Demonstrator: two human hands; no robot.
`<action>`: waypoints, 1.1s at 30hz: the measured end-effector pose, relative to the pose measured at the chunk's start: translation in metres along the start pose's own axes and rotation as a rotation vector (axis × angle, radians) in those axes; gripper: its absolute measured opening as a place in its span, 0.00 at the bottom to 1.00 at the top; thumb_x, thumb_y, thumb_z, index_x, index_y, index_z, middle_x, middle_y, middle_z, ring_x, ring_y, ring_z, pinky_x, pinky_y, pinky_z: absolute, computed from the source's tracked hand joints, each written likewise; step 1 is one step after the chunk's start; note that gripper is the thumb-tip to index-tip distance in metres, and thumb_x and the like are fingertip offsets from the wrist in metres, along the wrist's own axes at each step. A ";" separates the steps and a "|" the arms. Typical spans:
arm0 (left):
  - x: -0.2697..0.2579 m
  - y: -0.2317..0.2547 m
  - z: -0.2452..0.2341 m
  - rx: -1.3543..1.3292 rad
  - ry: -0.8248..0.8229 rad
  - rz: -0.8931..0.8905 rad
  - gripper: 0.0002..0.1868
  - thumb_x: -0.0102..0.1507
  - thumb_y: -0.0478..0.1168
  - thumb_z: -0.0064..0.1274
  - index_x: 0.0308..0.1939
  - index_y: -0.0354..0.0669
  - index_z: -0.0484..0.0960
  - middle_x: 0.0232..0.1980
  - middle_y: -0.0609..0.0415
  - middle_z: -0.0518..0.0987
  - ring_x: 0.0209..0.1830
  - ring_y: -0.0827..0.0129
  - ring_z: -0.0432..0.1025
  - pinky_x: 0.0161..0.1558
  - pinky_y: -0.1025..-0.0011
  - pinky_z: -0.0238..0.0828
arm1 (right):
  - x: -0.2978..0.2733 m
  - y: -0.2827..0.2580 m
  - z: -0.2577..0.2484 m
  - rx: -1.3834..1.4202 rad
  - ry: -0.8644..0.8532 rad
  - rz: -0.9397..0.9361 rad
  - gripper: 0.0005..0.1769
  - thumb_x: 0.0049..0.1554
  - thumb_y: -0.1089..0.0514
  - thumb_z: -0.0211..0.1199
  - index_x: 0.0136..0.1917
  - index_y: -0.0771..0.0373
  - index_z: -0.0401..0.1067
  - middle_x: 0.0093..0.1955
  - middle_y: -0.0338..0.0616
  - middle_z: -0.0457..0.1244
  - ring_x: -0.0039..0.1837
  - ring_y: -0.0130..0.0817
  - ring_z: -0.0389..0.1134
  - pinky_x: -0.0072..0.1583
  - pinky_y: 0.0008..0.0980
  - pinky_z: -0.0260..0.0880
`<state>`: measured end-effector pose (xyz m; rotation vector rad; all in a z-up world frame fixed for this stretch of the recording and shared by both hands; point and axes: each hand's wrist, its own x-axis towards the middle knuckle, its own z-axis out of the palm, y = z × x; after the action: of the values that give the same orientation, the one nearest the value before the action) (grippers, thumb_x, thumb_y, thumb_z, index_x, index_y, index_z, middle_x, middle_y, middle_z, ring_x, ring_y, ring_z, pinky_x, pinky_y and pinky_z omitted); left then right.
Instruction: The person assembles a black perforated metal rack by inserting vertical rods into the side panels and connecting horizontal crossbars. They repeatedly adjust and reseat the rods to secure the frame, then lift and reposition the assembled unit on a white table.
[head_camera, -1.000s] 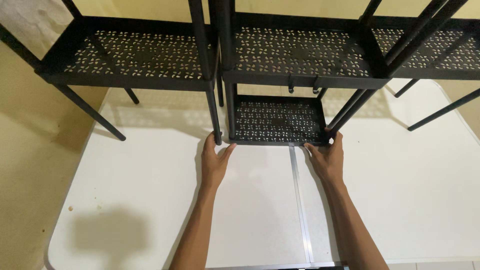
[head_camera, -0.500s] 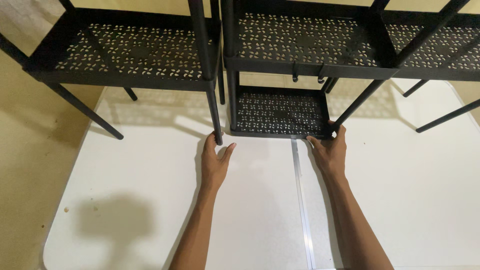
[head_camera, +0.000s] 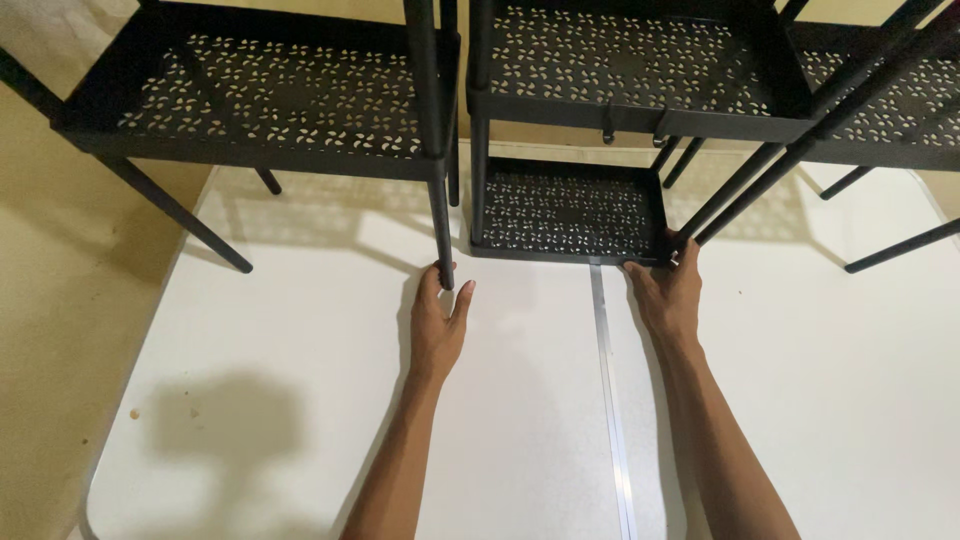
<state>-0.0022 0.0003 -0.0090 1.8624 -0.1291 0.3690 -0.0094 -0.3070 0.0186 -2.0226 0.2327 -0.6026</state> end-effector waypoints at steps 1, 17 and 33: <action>-0.001 0.000 0.001 0.013 0.000 0.009 0.24 0.68 0.46 0.54 0.63 0.34 0.71 0.62 0.42 0.78 0.64 0.52 0.72 0.62 0.59 0.68 | 0.000 0.000 0.000 0.012 -0.015 0.083 0.34 0.57 0.66 0.69 0.71 0.69 0.56 0.51 0.52 0.66 0.47 0.30 0.66 0.48 0.30 0.68; 0.000 -0.019 0.011 0.050 -0.089 -0.048 0.35 0.73 0.54 0.36 0.76 0.33 0.57 0.77 0.35 0.61 0.78 0.46 0.56 0.73 0.59 0.54 | -0.084 -0.049 0.079 -0.193 -0.214 -0.064 0.51 0.55 0.60 0.68 0.79 0.73 0.39 0.80 0.66 0.42 0.81 0.60 0.45 0.78 0.48 0.48; 0.002 0.026 -0.016 0.222 -0.026 -0.031 0.25 0.71 0.50 0.42 0.65 0.35 0.73 0.63 0.38 0.77 0.62 0.46 0.71 0.61 0.58 0.68 | -0.056 -0.058 0.154 -0.372 -0.208 -0.435 0.32 0.53 0.64 0.62 0.70 0.74 0.62 0.73 0.64 0.56 0.78 0.65 0.48 0.75 0.52 0.54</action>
<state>-0.0105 0.0074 0.0191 2.0867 -0.0793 0.3494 0.0155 -0.1381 -0.0114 -2.5031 -0.2458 -0.6422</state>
